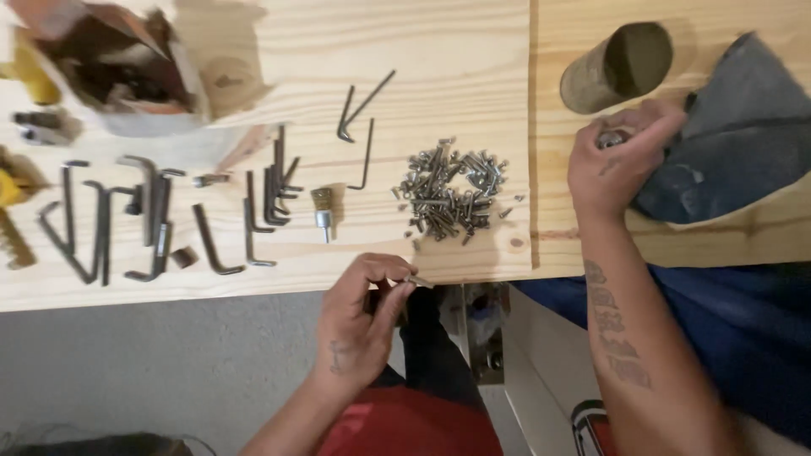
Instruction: Adjusting a vise on a drill press and then collecting screws from a workbench into a metal can.
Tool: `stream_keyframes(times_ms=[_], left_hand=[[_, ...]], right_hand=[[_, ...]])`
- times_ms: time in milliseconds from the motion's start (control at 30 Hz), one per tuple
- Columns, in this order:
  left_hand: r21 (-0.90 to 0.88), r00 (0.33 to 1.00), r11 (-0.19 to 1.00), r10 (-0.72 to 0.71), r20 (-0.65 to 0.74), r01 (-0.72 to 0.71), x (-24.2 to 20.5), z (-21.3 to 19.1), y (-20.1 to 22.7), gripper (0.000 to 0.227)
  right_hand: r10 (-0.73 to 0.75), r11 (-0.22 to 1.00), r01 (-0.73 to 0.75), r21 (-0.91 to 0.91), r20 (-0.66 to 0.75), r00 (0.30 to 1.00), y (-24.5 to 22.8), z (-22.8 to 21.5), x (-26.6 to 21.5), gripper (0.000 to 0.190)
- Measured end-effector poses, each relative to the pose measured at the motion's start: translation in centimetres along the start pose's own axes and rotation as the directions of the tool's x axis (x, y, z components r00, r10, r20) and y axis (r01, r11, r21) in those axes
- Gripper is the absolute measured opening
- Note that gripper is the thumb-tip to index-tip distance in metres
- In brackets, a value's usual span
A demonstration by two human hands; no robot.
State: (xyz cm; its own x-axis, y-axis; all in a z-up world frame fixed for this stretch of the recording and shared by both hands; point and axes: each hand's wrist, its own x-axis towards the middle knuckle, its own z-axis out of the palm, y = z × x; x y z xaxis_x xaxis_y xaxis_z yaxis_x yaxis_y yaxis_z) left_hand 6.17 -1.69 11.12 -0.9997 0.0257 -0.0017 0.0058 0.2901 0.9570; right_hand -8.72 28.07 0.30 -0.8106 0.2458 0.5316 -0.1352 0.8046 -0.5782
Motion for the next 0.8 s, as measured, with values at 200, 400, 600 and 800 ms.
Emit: stream_keyframes(times_ms=[200, 400, 600, 800], left_hand=[[-0.113, 0.971, 0.97, -0.225, -0.077, 0.215, -6.2, -1.1, 3.4, 0.011], [-0.02, 0.967, 0.979, -0.204, -0.153, 0.203, -13.3, -3.7, 3.5, 0.01], [-0.04, 0.995, 0.996, -0.082, -0.053, 0.08, -17.6, -6.9, 5.2, 0.011], [-0.065, 0.99, 0.989, 0.132, -0.046, -0.135, -23.2, -13.3, 5.1, 0.014]], right_hand=[[0.108, 0.969, -0.09, 0.228, -0.066, 0.992, 4.6, 0.4, -1.8, 0.025], [0.622, 0.449, -0.667, 0.595, 0.327, 0.711, -7.6, -5.6, -9.1, 0.014], [0.141, 0.57, -0.751, 0.333, 0.861, 0.489, -21.9, -15.1, -18.1, 0.044], [0.098, 0.525, -0.839, 0.147, 0.968, 0.231, -30.0, -16.6, -26.2, 0.038]])
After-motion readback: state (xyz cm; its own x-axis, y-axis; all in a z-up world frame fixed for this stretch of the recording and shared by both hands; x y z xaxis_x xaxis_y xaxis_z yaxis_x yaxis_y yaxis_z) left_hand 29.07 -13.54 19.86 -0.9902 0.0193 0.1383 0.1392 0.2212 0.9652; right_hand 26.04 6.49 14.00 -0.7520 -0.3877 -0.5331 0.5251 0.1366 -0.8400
